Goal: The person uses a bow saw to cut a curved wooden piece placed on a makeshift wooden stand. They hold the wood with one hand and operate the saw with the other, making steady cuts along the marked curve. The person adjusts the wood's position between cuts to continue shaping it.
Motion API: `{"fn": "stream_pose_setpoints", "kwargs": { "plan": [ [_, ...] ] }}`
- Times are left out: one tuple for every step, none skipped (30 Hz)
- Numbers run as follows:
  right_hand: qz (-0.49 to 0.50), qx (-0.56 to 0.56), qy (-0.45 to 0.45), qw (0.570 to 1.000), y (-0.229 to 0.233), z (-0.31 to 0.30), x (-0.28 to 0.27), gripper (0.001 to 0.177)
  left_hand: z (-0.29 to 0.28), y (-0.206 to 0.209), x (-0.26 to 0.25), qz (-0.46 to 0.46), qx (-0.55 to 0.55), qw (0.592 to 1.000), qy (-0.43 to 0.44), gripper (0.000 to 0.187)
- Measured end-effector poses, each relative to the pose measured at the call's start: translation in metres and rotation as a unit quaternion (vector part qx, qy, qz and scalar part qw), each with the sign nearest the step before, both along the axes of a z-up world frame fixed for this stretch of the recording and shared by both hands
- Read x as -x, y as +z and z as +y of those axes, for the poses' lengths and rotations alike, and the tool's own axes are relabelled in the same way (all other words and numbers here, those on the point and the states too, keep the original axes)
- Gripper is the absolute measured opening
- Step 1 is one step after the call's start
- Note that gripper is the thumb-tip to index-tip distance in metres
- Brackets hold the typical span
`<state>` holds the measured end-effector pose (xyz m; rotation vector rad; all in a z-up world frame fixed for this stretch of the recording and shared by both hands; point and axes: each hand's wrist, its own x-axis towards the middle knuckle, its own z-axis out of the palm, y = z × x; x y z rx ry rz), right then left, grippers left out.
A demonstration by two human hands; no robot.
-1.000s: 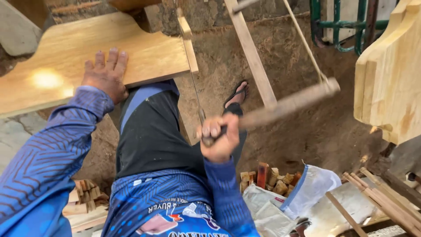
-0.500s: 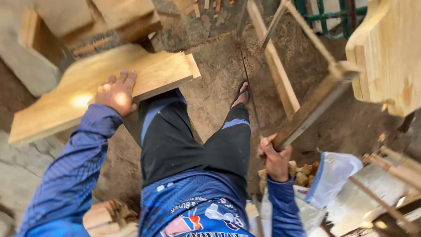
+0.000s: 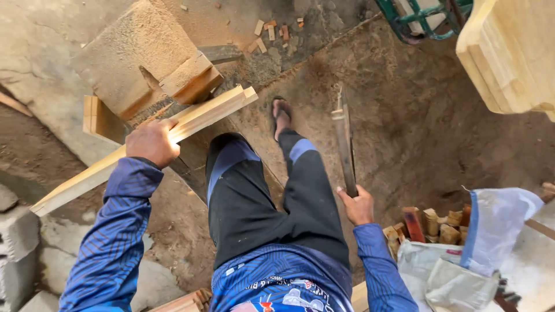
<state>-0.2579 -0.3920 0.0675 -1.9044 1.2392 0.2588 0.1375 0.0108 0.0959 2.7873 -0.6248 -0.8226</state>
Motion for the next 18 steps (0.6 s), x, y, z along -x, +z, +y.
{"fn": "stream_pose_setpoints", "kwargs": {
  "plan": [
    [0.035, 0.000, 0.014, 0.999, -0.013, -0.003, -0.005, 0.036, -0.002, -0.001, 0.002, -0.010, -0.002, 1.000, 0.018, 0.054],
    [0.068, 0.001, 0.034, 0.997, -0.029, -0.012, -0.016, 0.037, -0.005, -0.004, 0.003, -0.023, -0.004, 0.999, 0.040, 0.053],
    [0.064, -0.006, 0.043, 0.997, -0.044, -0.019, -0.016, 0.037, -0.011, -0.006, 0.009, -0.028, -0.012, 0.998, 0.048, 0.053],
    [0.090, 0.006, 0.064, 0.994, -0.060, -0.021, -0.014, 0.039, -0.016, -0.007, 0.013, -0.061, -0.004, 0.996, 0.064, 0.050],
    [0.115, 0.019, 0.086, 0.989, -0.076, -0.025, -0.013, 0.041, -0.023, -0.007, 0.017, -0.095, 0.004, 0.992, 0.079, 0.046],
    [0.110, 0.007, 0.091, 0.990, -0.090, -0.032, -0.016, 0.041, -0.028, -0.013, 0.019, -0.099, -0.008, 0.992, 0.082, 0.046],
    [0.092, -0.005, 0.107, 0.990, -0.104, -0.040, -0.019, 0.040, -0.034, -0.019, 0.021, -0.119, 0.000, 0.990, 0.079, 0.043],
    [0.078, -0.016, 0.116, 0.990, -0.114, -0.046, -0.017, 0.040, -0.042, -0.025, 0.021, -0.133, 0.011, 0.989, 0.070, 0.041],
    [0.078, -0.026, 0.116, 0.990, -0.112, -0.053, -0.030, 0.040, -0.061, -0.019, 0.012, -0.133, 0.001, 0.989, 0.067, 0.041],
    [0.144, -0.018, 0.163, 0.976, -0.101, -0.061, -0.032, 0.038, -0.081, -0.013, 0.011, -0.153, 0.018, 0.987, 0.052, 0.050],
    [0.207, -0.012, 0.210, 0.956, -0.090, -0.067, -0.034, 0.036, -0.098, -0.007, 0.010, -0.174, 0.035, 0.983, 0.037, 0.060],
    [0.212, -0.018, 0.214, 0.953, -0.088, -0.080, -0.035, 0.036, -0.113, -0.012, 0.010, -0.168, 0.028, 0.985, 0.039, 0.060],
    [0.220, -0.044, 0.228, 0.947, -0.083, -0.092, -0.036, 0.040, -0.124, -0.015, 0.010, -0.163, 0.024, 0.985, 0.050, 0.057],
    [0.220, -0.067, 0.245, 0.942, -0.085, -0.104, -0.045, 0.045, -0.135, -0.019, 0.006, -0.167, 0.020, 0.984, 0.063, 0.055],
    [0.217, -0.071, 0.251, 0.941, -0.090, -0.114, -0.043, 0.045, -0.145, -0.022, 0.005, -0.170, 0.014, 0.983, 0.067, 0.055],
    [0.202, -0.118, 0.264, 0.936, -0.095, -0.122, -0.040, 0.056, -0.153, -0.024, 0.006, -0.185, 0.021, 0.981, 0.062, 0.051],
    [0.186, -0.165, 0.277, 0.928, -0.100, -0.130, -0.037, 0.069, -0.160, -0.025, 0.007, -0.199, 0.028, 0.978, 0.056, 0.048],
    [0.186, -0.169, 0.286, 0.925, -0.098, -0.137, -0.039, 0.069, -0.158, -0.031, 0.008, -0.200, 0.020, 0.978, 0.062, 0.048]
  ]
}}
